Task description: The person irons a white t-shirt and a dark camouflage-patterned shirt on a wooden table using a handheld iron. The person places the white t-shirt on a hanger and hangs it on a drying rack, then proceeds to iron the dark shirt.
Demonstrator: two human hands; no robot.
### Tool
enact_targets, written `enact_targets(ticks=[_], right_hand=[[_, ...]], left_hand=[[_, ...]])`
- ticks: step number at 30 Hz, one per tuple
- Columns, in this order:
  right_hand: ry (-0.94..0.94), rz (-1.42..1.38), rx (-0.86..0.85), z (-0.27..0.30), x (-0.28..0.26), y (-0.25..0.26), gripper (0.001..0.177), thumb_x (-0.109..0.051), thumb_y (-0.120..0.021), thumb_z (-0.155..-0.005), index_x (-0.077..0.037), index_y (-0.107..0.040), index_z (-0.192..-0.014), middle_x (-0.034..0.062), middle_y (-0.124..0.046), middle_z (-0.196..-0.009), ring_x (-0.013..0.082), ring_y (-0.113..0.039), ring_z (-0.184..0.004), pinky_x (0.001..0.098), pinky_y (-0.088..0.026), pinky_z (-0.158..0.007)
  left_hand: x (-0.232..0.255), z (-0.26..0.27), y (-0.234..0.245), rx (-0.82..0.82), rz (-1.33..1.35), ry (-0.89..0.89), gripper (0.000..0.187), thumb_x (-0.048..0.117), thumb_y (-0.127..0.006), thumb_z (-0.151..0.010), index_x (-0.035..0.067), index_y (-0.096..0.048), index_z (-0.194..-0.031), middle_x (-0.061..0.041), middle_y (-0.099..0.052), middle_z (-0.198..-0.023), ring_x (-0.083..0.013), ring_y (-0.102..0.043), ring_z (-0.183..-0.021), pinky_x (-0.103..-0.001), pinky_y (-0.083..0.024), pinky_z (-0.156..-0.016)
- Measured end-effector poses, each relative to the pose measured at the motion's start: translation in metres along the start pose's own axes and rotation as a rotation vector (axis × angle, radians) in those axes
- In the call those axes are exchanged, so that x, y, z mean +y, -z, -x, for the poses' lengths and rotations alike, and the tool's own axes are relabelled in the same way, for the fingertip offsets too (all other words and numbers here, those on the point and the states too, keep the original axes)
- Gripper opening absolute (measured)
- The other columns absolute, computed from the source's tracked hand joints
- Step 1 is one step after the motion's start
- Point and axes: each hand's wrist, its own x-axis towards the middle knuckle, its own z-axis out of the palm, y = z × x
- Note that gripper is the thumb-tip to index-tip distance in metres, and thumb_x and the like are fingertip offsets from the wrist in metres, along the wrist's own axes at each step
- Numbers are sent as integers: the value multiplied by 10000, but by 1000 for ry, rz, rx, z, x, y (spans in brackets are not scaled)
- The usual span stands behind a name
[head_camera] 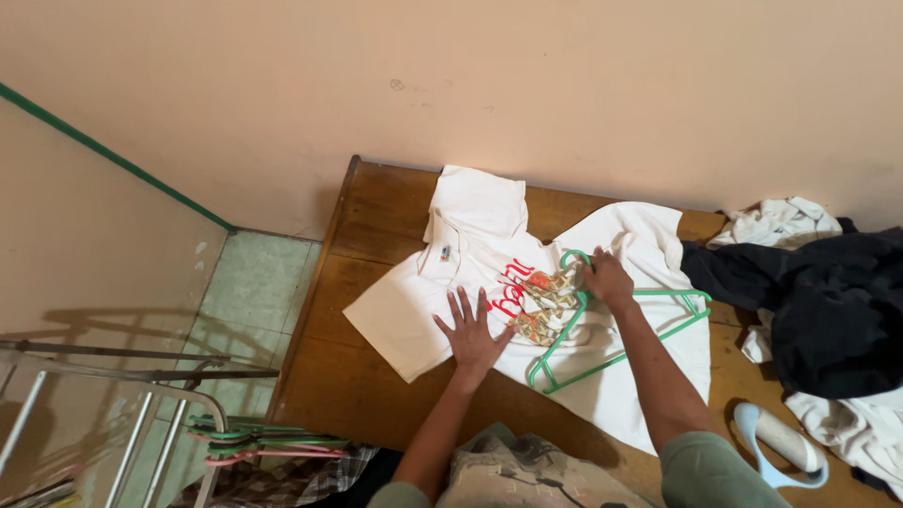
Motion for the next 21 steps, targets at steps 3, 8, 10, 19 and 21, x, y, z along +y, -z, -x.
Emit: enact_targets(ticks=[3,8,10,19,21], right_hand=[[186,39,203,12,0,-6,381,-320,-591,-904,-79,-725,-1166,276,-577,-1351,455,-533,-1208,536,-459,-975],[-118,53,28,49,-2,-17,387,-336,-541,-986,-8,-686,-1134,220,-618,-1280,413,-564,-1255,514,-486,-1034],[-129,69,56,72,-5,-24,409,-332,-545,-1000,28,-669,-1150,239,-613,-1285,425,-550,-1277,507,-481,-1053],[-224,-84,241,145,-42,-42,471,-247,-560,-964,54,-599,-1324,244,-558,-1443,435,-487,-1344,508,-436,-1060],[-187,-135,298,139,-58,-26,433,-225,-530,-988,28,-609,-1331,222,-577,-1457,414,-509,-1331,496,-443,-1093]], left_hand=[[-12,-9,-2,-4,-43,-27,1102,827,-519,-835,186,-155,-1653,-227,24,-1708,-435,98,-1563,-811,25,-1120],[-52,-22,-3,64,-115,-136,1113,881,-523,-775,236,-226,-1633,-198,-70,-1706,-409,2,-1565,-816,-10,-1107],[-74,-27,-1,217,-101,-247,1071,874,-542,-782,257,-298,-1622,-182,-146,-1707,-404,-79,-1574,-812,-37,-1117],[-100,-35,14,300,-110,-380,974,787,-584,-822,239,-358,-1595,-183,-257,-1673,-379,-189,-1558,-749,-92,-1167],[-96,-32,19,273,-83,-357,966,748,-591,-842,200,-343,-1597,-219,-249,-1661,-400,-184,-1550,-739,-90,-1167]])
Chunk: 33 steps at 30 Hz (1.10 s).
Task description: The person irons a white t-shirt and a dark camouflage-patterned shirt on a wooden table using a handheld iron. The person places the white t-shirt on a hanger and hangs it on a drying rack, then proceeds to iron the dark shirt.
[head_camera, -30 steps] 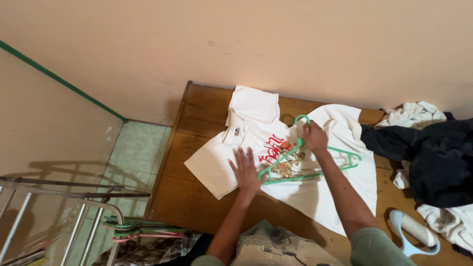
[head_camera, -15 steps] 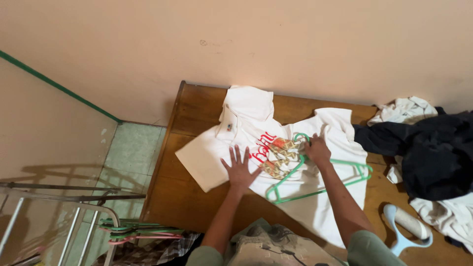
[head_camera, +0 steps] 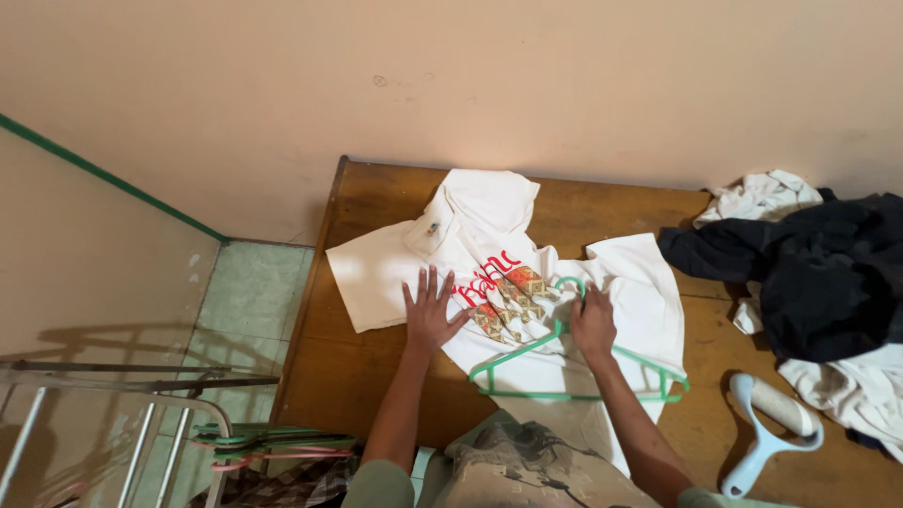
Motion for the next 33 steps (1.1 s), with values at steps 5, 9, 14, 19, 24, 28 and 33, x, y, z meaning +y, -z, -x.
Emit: enact_targets(ticks=[5,9,14,19,24,28,33], right_hand=[[55,-235,-235,-61,-62,30,375,-309,-469,-1068,-44,-640,-1271,172,-752,-1137,351,-715,-989,442,-549,-882],[229,-413,-360,-116,-114,26,398,-385,-420,-1117,-60,-628,-1217,121,-790,-896,249,-742,-754,395,-564,-715],[53,-415,-565,-164,-148,-26,395,-375,-423,-1050,-71,-606,-1223,118,-746,-970,309,-715,-730,494,-573,-637],[458,-150,-331,-163,-129,-96,385,-362,-495,-1086,-65,-637,-1284,225,-681,-1235,432,-625,-1172,495,-510,-1015],[612,-92,-573,-150,-96,-118,457,-354,-499,-1038,-154,-552,-1446,189,-351,-1652,430,-243,-1534,481,-252,-1231],[514,55,-591,-147,-84,-113,529,-410,-444,-1034,-234,-468,-1532,211,-259,-1663,496,-191,-1526,544,-211,-1231],[365,216,-459,-143,-54,-85,572,-450,-377,-1030,-286,-391,-1577,243,-201,-1674,544,-145,-1523,599,-193,-1217]], left_hand=[[2,-1,7,48,8,64,922,671,-587,-891,162,-332,-1617,-245,-245,-1672,-423,-193,-1557,-727,-109,-1179],[-13,-14,3,126,-27,108,860,623,-572,-937,151,-339,-1618,-260,-246,-1670,-448,-202,-1551,-729,-127,-1179],[-25,-23,-8,168,-65,172,822,599,-554,-974,134,-337,-1616,-275,-251,-1660,-458,-210,-1562,-739,-146,-1188],[-20,-22,-20,104,-21,239,838,633,-574,-921,187,-356,-1596,-268,-259,-1640,-479,-179,-1524,-773,-156,-1116],[-18,-19,-23,98,-7,220,848,647,-574,-929,180,-358,-1603,-265,-253,-1651,-484,-170,-1535,-785,-169,-1106],[-19,-18,-20,110,-15,192,863,656,-576,-928,167,-354,-1604,-267,-245,-1657,-484,-165,-1539,-787,-162,-1117],[-17,-20,-23,43,-11,186,895,677,-590,-902,175,-347,-1602,-278,-204,-1653,-495,-125,-1531,-802,-135,-1095]])
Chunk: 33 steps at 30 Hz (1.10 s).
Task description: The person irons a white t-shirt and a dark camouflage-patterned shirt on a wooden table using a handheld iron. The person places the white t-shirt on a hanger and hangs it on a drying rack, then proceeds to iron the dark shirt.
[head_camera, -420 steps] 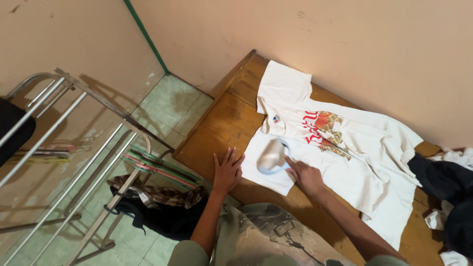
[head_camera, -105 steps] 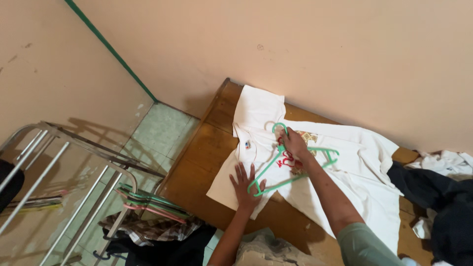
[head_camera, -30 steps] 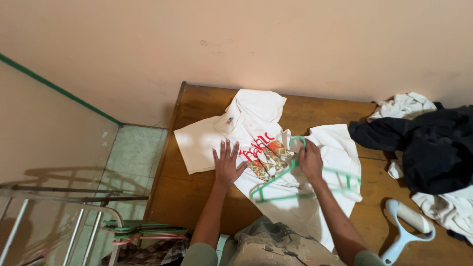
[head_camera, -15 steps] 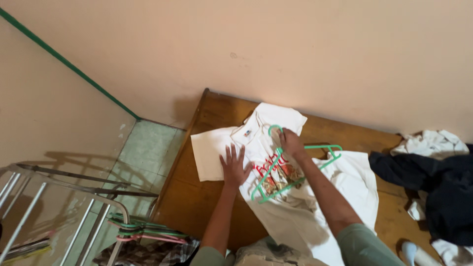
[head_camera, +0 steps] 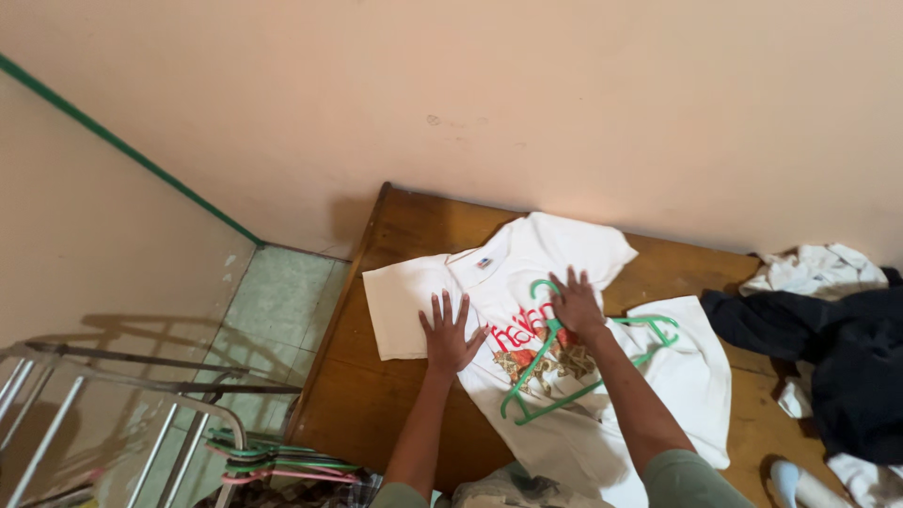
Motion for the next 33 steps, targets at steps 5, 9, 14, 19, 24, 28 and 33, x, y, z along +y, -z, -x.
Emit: enact_targets(ticks=[5,9,14,19,24,28,33], right_hand=[[-236,35,94,41,36,11,626,-474,-353,-1026,-276,-314,-1618,265,-179,-1671,583,-116,-1505,627,-182,-1215],[-423,10,165,88,61,20,642,-487,-336,-1026,-276,-297,-1631,310,-178,-1667,627,-104,-1492,678,-180,-1187],[-569,-51,292,152,71,12,633,-486,-377,-1010,-282,-350,-1609,307,-186,-1675,645,-107,-1480,718,-155,-1173],[-660,-66,369,191,53,-14,611,-511,-400,-1017,-301,-397,-1590,303,-189,-1674,634,-108,-1497,700,-154,-1193],[-771,-122,365,216,23,-43,604,-507,-401,-1003,-311,-404,-1574,300,-152,-1673,619,-53,-1500,667,-101,-1200],[-775,-134,406,230,10,-54,603,-498,-394,-1024,-281,-402,-1586,332,-142,-1662,619,-39,-1500,647,-82,-1216],[-588,-229,523,222,21,-38,595,-406,-374,-1086,-127,-386,-1611,324,-216,-1666,553,-93,-1554,616,-102,-1256]], left_hand=[[6,-2,-9,175,-10,-100,896,731,-569,-902,221,-359,-1607,-261,-141,-1695,-466,-75,-1576,-797,-106,-1133],[7,-8,-6,-62,5,-17,927,771,-546,-870,236,-343,-1598,-247,-78,-1689,-469,-26,-1551,-800,-56,-1121],[1,-11,5,-160,-64,-26,913,795,-511,-865,280,-338,-1599,-189,-84,-1699,-422,-41,-1561,-784,-54,-1136],[-14,-6,18,-138,-104,-70,852,786,-504,-877,317,-385,-1579,-145,-194,-1696,-405,-138,-1559,-776,-107,-1149],[-41,13,44,-123,-112,-90,807,765,-503,-890,324,-420,-1561,-134,-261,-1682,-417,-204,-1548,-784,-148,-1132],[-53,31,56,-127,-158,-72,811,742,-504,-881,296,-420,-1553,-152,-283,-1664,-434,-226,-1526,-789,-151,-1106],[-52,33,53,-61,-111,-31,881,756,-489,-903,202,-390,-1582,-191,-274,-1664,-432,-214,-1537,-770,-136,-1150]])
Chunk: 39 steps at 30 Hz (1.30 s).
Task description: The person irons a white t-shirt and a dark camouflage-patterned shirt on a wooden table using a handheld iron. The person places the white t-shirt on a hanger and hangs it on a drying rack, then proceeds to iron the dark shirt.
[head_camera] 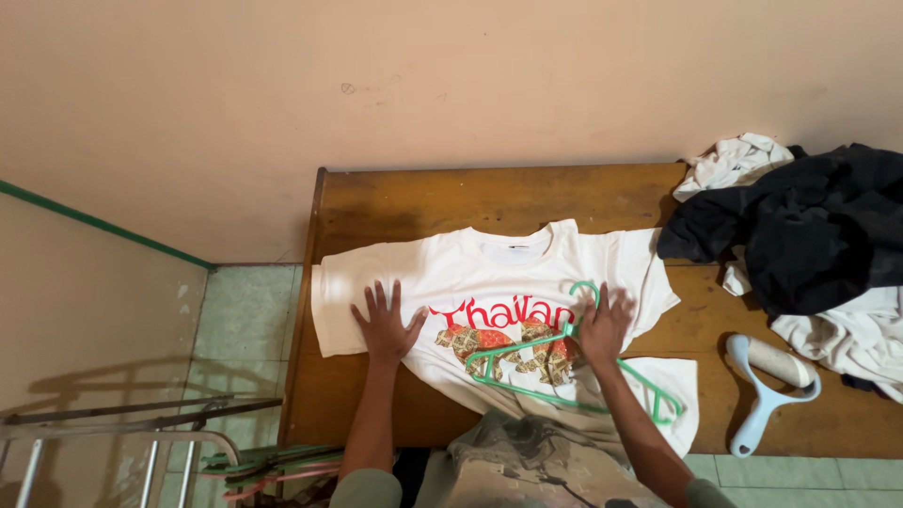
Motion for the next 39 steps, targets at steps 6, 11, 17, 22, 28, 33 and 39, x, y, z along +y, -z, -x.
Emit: enact_targets(ticks=[6,11,17,22,28,33,39], right_hand=[[180,-98,-144,-63,-26,-11,549,-395,-382,-1082,-137,-419,-1565,251,-228,-1691,456,-106,-1575,550,-101,-1262],[213,45,-183,-85,-32,-20,592,-434,-408,-1043,-200,-398,-1586,244,-246,-1674,499,-115,-1555,614,-77,-1249],[85,224,-117,-74,-22,-17,612,-497,-362,-1031,-282,-363,-1604,316,-192,-1657,588,-80,-1512,690,-56,-1195],[8,250,-44,-46,-5,-6,620,-501,-354,-1023,-261,-373,-1595,325,-178,-1661,588,-57,-1521,715,-43,-1183],[26,204,42,-22,-4,-2,606,-463,-393,-1037,-221,-417,-1591,337,-210,-1661,604,-83,-1518,717,-61,-1192],[160,174,194,-25,-35,25,495,-379,-448,-1049,-116,-593,-1441,356,-500,-1492,599,-387,-1389,667,-300,-1109],[-12,-44,-52,-44,-69,62,476,-442,-428,-1065,-61,-676,-924,228,-727,-810,498,-684,-816,593,-520,-753]], left_hand=[[44,-61,-32,-106,57,-107,837,723,-425,-969,200,-329,-1616,-201,-192,-1692,-411,-141,-1568,-739,-101,-1182],[73,-87,-52,-248,74,-123,816,706,-401,-952,281,-271,-1636,-127,-90,-1729,-411,-16,-1583,-792,-60,-1134],[67,-80,-49,-205,67,-129,860,731,-472,-926,261,-282,-1621,-133,-106,-1715,-395,-26,-1574,-799,-41,-1130],[67,-66,-36,-132,72,-213,887,737,-502,-900,224,-330,-1604,-155,-163,-1699,-382,-58,-1574,-774,-35,-1152],[70,-59,-24,-165,70,-219,889,724,-518,-887,211,-347,-1592,-155,-188,-1691,-371,-64,-1571,-746,-17,-1167],[75,-58,-21,-97,155,-215,860,674,-515,-934,165,-347,-1606,-199,-193,-1684,-378,-82,-1580,-704,-14,-1200],[102,-64,-32,-24,252,-271,719,555,-490,-1011,168,-375,-1607,-203,-206,-1706,-379,-94,-1595,-670,-32,-1230]])
